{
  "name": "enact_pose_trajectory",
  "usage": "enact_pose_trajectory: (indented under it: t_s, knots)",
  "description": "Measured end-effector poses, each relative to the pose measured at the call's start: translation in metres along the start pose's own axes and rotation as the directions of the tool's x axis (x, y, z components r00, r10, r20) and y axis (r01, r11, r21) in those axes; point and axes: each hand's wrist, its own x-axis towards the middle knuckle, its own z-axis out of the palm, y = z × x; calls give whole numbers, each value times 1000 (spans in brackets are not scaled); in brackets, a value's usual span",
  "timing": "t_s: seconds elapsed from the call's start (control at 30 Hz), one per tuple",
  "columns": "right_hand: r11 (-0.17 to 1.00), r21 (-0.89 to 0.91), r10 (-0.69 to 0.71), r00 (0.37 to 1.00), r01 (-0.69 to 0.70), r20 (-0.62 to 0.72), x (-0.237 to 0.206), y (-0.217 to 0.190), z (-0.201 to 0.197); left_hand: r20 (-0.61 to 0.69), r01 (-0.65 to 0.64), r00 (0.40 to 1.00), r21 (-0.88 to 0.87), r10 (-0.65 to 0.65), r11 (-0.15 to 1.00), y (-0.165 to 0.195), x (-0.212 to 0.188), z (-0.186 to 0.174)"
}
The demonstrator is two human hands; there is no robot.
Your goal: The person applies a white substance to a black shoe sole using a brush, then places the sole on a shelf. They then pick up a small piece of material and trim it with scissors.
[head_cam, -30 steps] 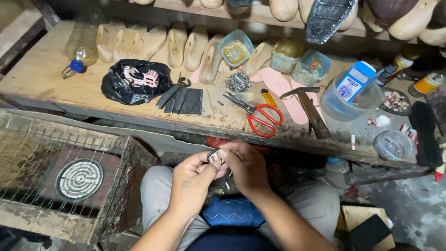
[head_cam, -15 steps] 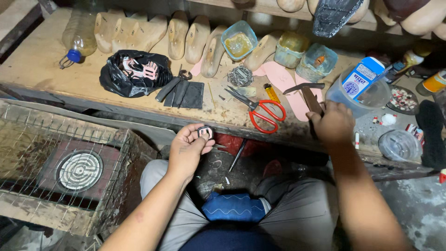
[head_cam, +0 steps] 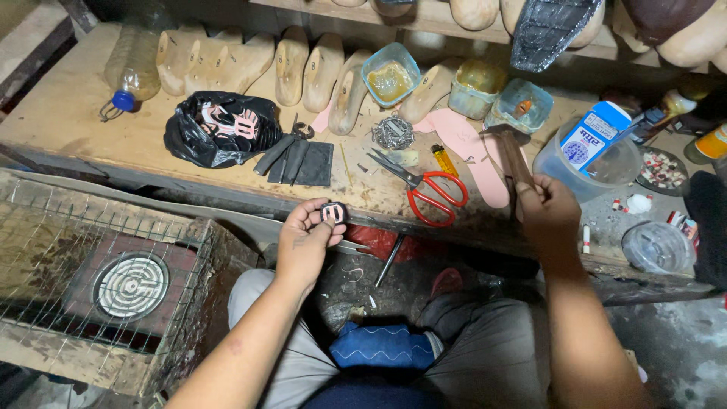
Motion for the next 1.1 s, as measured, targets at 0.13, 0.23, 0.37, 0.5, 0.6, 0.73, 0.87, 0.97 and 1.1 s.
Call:
enact_pose_trajectory:
  t_s: [0.13,0.23,0.37,0.5,0.6,0.73,0.87,0.97,1.1]
  knots:
    - [865,460,153,979,-200,137,-48,-49,15,18,6,1000,-23,-6,1000,16,-19,8]
    - [696,552,158,848,-459,506,-86,-86,32,56,-43,997,-29,44,999,28,-35,14]
    - [527,640,35,767,-559,641,-117,-136,56,191,-323,932,53,308,945,46,-65,18]
    - [477,639,63,748,-604,660,-126,-172,62,289,-546,833,286,472,788,64,-97,18]
    - [552,648,18,785,-524,619,-127,-184,60,236,-454,883,198,407,869,70,-108,22]
    - [774,504,41,825,-383,564,-134,-184,54,190,-159,964,-160,188,974,66,-105,22]
    - [821,561,-88,949,-102,302,-146,-179,42,151,-201,967,-48,206,978,60,-94,10]
    - [805,586,-119,943,-92,312,-153,-180,33,111,-194,973,-87,203,977,58,-87,4]
    - [861,500,-135,904,-97,407,-164,-187,27,87,-159,981,-153,174,975,63,-87,6]
